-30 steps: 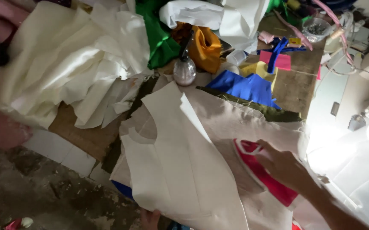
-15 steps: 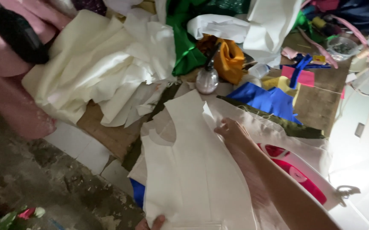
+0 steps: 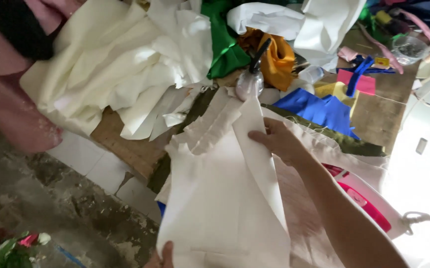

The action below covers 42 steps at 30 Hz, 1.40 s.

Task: The person is ironing a white fabric garment component on a workbench, smoothing out wrinkles and pressing seams.

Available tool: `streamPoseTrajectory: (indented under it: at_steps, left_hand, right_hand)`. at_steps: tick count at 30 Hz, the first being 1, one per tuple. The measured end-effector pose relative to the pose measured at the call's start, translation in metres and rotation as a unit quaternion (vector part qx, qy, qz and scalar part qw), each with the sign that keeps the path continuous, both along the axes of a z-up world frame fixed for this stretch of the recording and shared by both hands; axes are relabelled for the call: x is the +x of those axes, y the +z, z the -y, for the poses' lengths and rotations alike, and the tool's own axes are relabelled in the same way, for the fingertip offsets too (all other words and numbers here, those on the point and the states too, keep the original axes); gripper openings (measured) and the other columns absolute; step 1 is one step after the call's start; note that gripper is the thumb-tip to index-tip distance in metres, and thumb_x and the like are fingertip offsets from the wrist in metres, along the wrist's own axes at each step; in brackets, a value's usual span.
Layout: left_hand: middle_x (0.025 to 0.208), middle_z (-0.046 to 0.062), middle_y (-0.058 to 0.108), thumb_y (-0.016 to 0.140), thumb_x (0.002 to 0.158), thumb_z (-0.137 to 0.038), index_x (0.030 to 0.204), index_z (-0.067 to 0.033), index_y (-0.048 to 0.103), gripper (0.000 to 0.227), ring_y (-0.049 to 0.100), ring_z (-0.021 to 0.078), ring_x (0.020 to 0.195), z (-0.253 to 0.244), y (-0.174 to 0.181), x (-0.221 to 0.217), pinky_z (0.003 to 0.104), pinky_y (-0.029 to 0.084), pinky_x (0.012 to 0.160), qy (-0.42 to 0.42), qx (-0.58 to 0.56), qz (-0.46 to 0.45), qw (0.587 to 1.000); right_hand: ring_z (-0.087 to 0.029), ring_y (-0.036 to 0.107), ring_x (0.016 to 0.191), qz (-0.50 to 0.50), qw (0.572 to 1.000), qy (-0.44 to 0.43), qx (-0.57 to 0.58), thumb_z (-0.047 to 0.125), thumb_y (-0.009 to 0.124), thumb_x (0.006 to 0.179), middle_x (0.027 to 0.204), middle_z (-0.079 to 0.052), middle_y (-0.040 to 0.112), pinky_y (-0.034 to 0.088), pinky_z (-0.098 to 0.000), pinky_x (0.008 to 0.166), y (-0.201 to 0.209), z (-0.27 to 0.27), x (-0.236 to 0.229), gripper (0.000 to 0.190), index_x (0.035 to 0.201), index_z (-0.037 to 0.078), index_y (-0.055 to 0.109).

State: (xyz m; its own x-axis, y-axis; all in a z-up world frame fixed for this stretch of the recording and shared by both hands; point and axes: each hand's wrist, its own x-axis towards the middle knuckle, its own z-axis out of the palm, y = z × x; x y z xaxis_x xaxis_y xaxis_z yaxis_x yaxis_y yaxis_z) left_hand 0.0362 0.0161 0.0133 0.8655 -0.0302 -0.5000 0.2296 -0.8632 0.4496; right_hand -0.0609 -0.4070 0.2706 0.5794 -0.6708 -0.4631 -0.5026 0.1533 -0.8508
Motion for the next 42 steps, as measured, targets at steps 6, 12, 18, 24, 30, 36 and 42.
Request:
streamPoseTrajectory:
  at_steps: [6,12,18,24,30,36,42]
  left_hand:
    - [0.061,0.012,0.063,0.048,0.098,-0.061,0.084,-0.0147,0.071,0.054,0.061,0.0296,0.058,0.029,0.172,0.114,0.04,0.044,0.059,-0.243,0.032,0.279,0.929]
    - [0.099,0.021,0.071,0.05,0.108,-0.045,0.15,-0.0161,0.057,0.052,0.066,0.0437,0.095,0.212,0.315,0.196,0.056,0.039,0.086,-0.42,0.082,0.521,0.739]
    - [0.122,0.029,0.064,0.085,0.075,-0.022,0.109,-0.0018,0.073,0.042,0.06,0.0503,0.113,0.256,0.238,0.018,0.063,0.038,0.106,-0.557,-0.278,0.554,0.552]
    - [0.167,0.022,0.029,0.054,0.096,-0.06,0.159,0.0024,0.03,0.092,0.025,0.0355,0.156,0.201,0.112,-0.072,0.059,0.018,0.124,-0.714,-0.176,0.417,0.534]
    - [0.16,0.027,0.039,0.047,0.103,-0.05,0.155,0.0032,0.039,0.075,0.036,0.0407,0.149,0.199,0.112,-0.073,0.064,0.026,0.117,-0.681,-0.211,0.392,0.581]
    - [0.1,0.009,0.067,0.053,0.103,-0.037,0.111,-0.008,0.064,0.032,0.062,0.0307,0.092,0.188,0.102,-0.046,0.049,0.044,0.081,-0.576,-0.271,0.3,0.711]
    - [0.077,0.0,0.069,0.057,0.104,-0.031,0.09,-0.0146,0.068,0.025,0.063,0.0229,0.069,0.195,0.082,-0.038,0.042,0.046,0.073,-0.581,-0.191,0.234,0.756]
  right_hand:
    - [-0.021,0.066,0.083,0.158,0.968,-0.19,-0.048,0.02,0.072,0.084,0.098,-0.01,0.071,0.057,-0.0368,0.065,0.05,-0.034,-0.047,0.036,0.116,0.003,0.069]
    - [-0.025,0.064,0.1,0.236,0.876,-0.42,0.003,0.022,0.068,0.088,0.118,-0.008,0.067,0.059,-0.0425,0.074,0.044,-0.075,-0.089,0.046,0.129,0.004,0.056]
    - [-0.033,0.068,0.074,0.186,0.844,-0.501,-0.044,0.022,0.075,0.093,0.092,-0.022,0.063,0.064,-0.0485,0.06,-0.062,-0.104,-0.103,0.039,0.117,-0.005,0.059]
    - [-0.032,0.069,0.089,0.068,0.877,-0.467,0.095,0.024,0.065,0.095,0.107,-0.018,0.069,0.061,-0.0424,0.073,-0.078,-0.116,-0.139,0.034,0.121,0.003,0.06]
    - [-0.023,0.068,0.076,-0.115,0.934,-0.281,-0.188,0.018,0.068,0.095,0.097,-0.013,0.069,0.061,-0.0333,0.059,-0.041,-0.125,-0.193,0.022,0.11,0.003,0.062]
    - [-0.037,0.063,0.116,-0.344,0.771,-0.021,-0.535,0.052,0.065,0.089,0.123,-0.018,0.064,0.054,-0.0554,0.094,-0.014,-0.051,-0.248,0.064,0.136,0.011,0.053]
    - [-0.041,0.064,0.118,-0.459,0.798,0.085,-0.381,0.039,0.048,0.102,0.127,-0.021,0.063,0.061,-0.0568,0.087,-0.025,0.0,-0.257,0.046,0.142,0.017,0.048]
